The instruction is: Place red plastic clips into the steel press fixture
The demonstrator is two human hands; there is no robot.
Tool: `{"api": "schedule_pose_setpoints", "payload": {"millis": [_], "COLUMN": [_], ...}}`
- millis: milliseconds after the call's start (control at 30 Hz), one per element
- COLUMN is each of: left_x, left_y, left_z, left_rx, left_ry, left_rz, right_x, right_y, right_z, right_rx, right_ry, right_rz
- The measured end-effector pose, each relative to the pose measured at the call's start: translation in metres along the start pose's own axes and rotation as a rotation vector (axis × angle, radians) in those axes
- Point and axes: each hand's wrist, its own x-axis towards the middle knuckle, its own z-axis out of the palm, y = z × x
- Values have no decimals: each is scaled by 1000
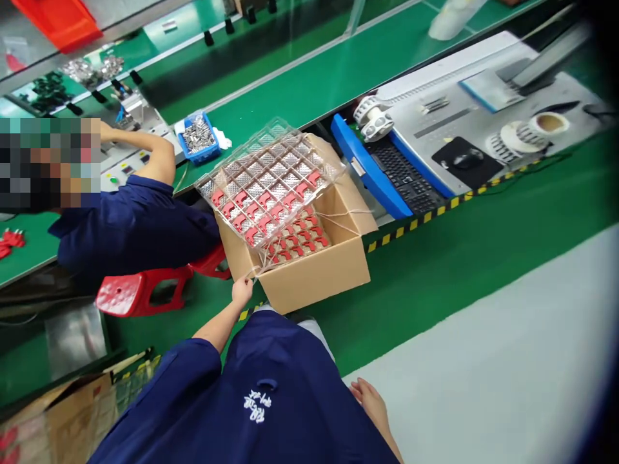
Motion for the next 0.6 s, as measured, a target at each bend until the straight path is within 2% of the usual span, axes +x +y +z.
{"api": "schedule_pose_setpoints", "payload": {"millis": [100, 167, 233, 367, 500, 600], "left_x": [-3, -2, 0, -3, -23, -37], "left_y": [9, 17, 28, 43, 40, 31], "left_z": [3, 6, 11, 17, 11, -2], "left_rx": [-44, -147, -263, -398, -592, -832], "left_ry": [172, 242, 245, 268, 430, 572], "left_rz": [-23, -17, -55, -230, -301, -344], "right_x": [33, 51, 66, 94, 119, 127], "right_y": [-43, -71, -96, -143, -182, -198], "right_z": [-21, -32, -44, -70, -95, -101], "right_rx": [5, -57, -120, -283, -321, -297], "right_ry": [-2, -40, -90, -147, -153, -133], "right_rz": [2, -22, -38, -39, -104, -103]}}
